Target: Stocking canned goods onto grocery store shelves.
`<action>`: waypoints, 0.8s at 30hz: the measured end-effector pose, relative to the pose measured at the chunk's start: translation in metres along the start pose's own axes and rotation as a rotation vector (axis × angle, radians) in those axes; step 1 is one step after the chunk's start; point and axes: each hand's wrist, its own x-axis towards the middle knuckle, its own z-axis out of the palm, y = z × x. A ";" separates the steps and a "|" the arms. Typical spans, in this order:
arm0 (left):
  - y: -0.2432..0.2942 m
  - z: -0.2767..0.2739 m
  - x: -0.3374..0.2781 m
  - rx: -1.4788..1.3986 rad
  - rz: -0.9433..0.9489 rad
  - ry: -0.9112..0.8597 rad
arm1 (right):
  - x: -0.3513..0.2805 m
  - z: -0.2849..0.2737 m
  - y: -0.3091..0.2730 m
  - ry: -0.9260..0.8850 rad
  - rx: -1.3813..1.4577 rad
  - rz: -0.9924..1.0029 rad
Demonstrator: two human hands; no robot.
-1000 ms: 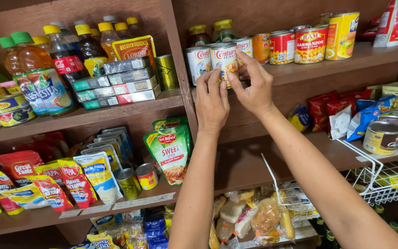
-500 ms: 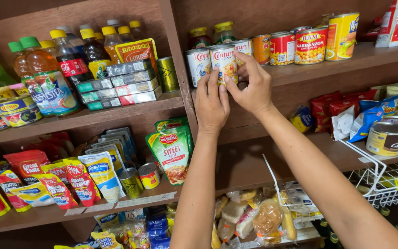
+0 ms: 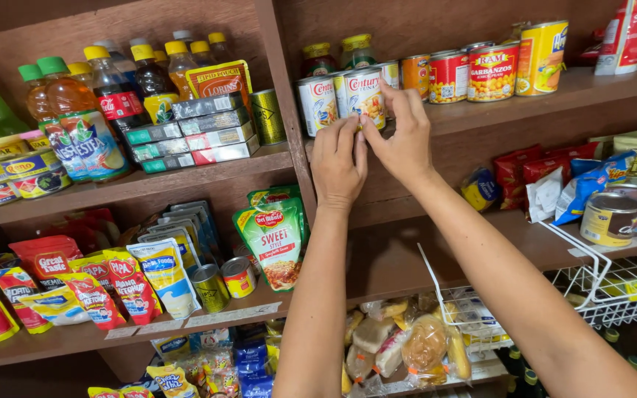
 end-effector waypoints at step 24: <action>0.013 -0.024 0.019 -0.166 -0.302 -0.061 | 0.012 0.010 0.006 -0.124 0.210 0.329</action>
